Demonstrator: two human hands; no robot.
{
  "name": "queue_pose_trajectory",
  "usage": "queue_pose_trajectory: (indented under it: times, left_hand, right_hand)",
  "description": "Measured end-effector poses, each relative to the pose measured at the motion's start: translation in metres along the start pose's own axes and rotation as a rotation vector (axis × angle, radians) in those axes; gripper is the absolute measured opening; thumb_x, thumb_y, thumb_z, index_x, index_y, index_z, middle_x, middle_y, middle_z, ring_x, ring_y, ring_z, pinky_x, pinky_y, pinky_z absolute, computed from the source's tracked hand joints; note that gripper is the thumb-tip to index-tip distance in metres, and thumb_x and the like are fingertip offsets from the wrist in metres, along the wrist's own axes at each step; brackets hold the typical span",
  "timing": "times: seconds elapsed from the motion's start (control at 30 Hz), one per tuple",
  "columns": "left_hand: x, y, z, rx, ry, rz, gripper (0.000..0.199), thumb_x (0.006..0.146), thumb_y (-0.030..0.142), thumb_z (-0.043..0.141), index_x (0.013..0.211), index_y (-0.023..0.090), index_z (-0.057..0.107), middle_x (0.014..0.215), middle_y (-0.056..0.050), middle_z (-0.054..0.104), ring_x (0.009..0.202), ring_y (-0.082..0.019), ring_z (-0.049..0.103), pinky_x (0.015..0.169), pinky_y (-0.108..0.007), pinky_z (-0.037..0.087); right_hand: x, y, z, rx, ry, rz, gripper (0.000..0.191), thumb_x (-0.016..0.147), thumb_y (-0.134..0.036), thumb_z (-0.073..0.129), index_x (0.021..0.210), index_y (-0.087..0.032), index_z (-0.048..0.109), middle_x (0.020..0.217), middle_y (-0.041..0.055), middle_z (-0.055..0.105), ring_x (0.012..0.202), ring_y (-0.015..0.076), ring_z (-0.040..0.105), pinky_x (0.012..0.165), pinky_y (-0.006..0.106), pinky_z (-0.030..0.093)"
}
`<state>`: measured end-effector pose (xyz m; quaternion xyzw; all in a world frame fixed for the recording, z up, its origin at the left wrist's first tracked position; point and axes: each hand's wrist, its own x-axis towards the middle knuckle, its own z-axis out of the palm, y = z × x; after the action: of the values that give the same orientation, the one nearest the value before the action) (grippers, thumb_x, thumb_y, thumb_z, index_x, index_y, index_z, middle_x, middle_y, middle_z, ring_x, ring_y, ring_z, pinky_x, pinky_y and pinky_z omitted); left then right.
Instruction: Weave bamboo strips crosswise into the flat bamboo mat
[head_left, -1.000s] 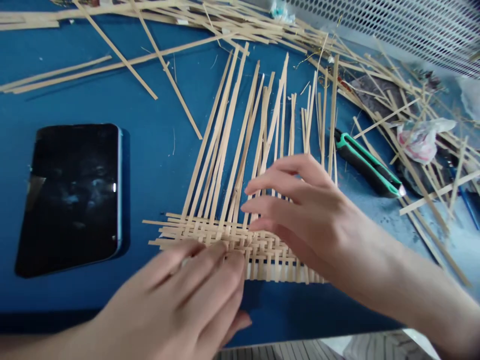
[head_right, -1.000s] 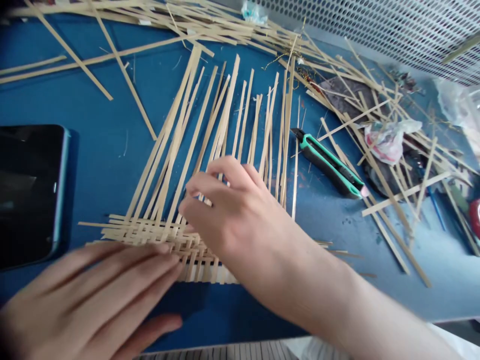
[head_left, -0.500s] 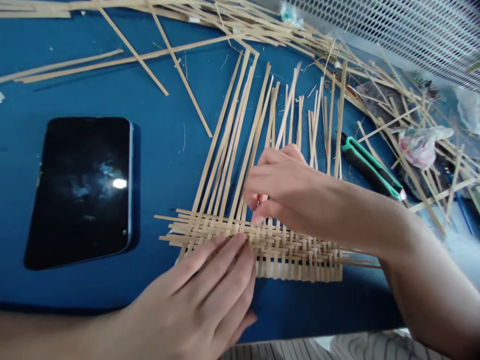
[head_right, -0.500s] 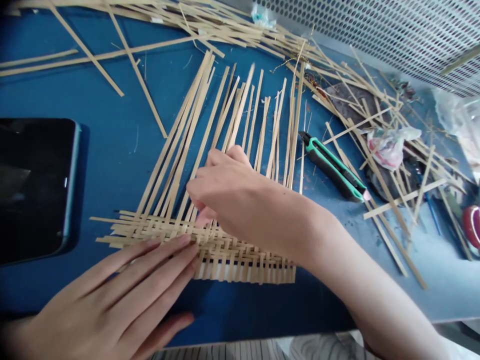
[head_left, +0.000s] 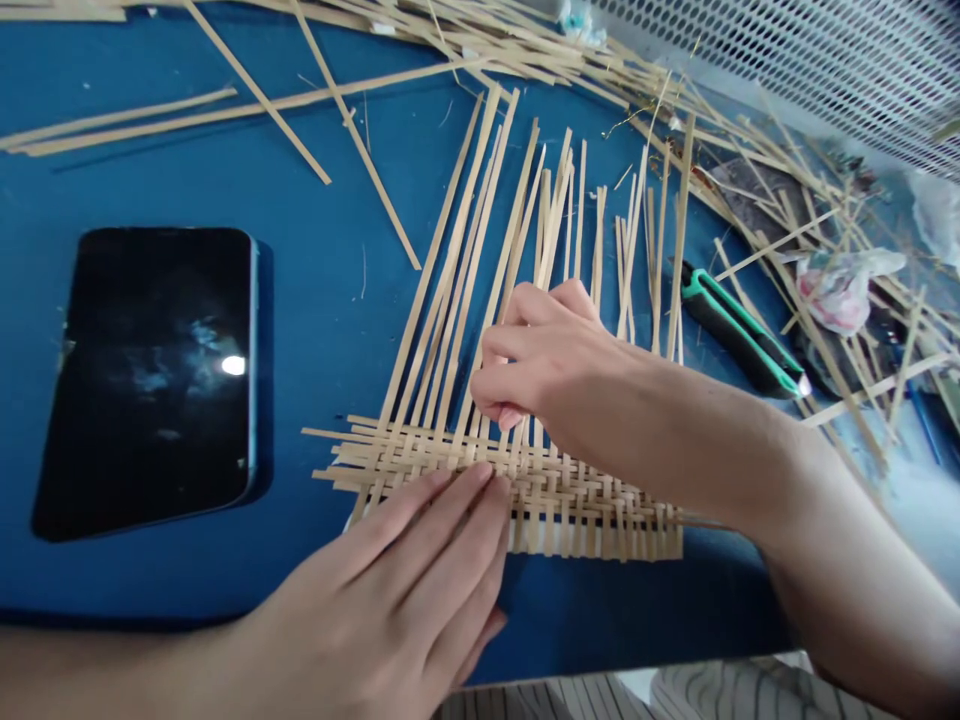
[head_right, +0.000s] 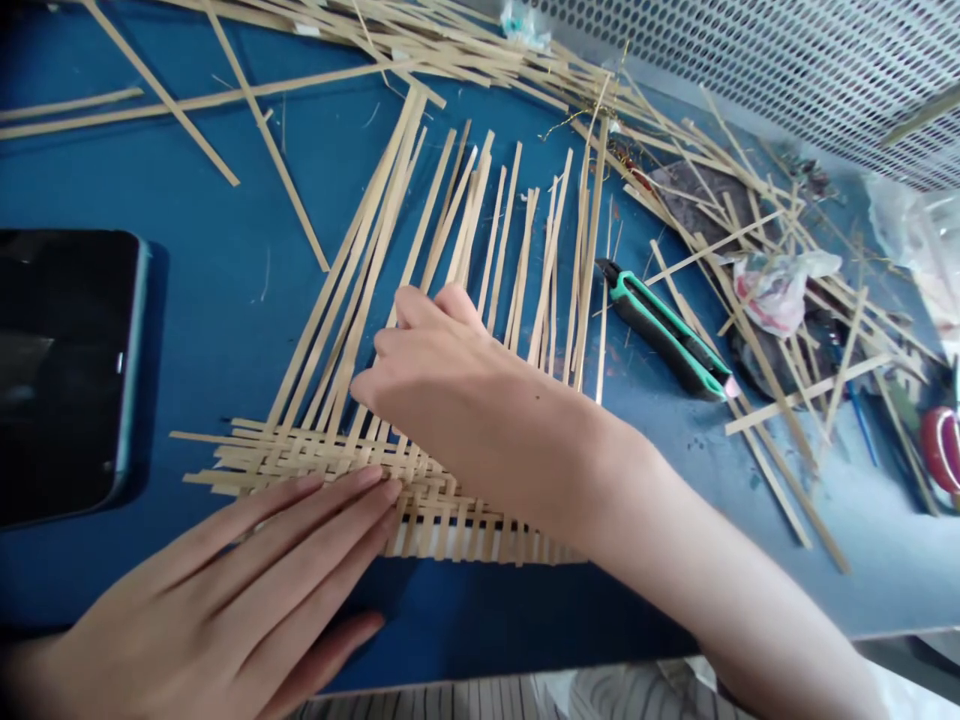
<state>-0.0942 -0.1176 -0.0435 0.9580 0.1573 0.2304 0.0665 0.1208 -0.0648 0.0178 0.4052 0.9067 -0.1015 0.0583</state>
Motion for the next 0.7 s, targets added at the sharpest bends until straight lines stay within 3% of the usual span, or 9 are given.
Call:
queue_pose_trajectory:
  times: [0.23, 0.7]
  left_hand:
    - [0.0064, -0.0007, -0.0017, 0.005, -0.001, -0.044, 0.035, 0.092, 0.025, 0.055, 0.118, 0.002, 0.061, 0.124, -0.017, 0.063, 0.121, -0.028, 0.053, 0.122, -0.039, 0.019]
    - [0.0069, -0.0024, -0.0009, -0.067, -0.045, -0.085, 0.040, 0.091, 0.028, 0.058, 0.124, 0.005, 0.057, 0.132, -0.014, 0.057, 0.130, -0.029, 0.045, 0.122, -0.038, 0.019]
  right_hand:
    - [0.0020, -0.0028, -0.0011, -0.104, -0.008, -0.005, 0.031, 0.085, 0.007, 0.040, 0.073, -0.019, 0.051, 0.076, 0.0048, 0.047, 0.089, 0.0250, 0.046, 0.078, 0.041, 0.043]
    - [0.0021, -0.0047, 0.0037, -0.047, 0.058, 0.026, 0.027, 0.084, 0.006, 0.045, 0.073, -0.018, 0.052, 0.074, 0.0053, 0.050, 0.090, 0.0259, 0.046, 0.076, 0.041, 0.037]
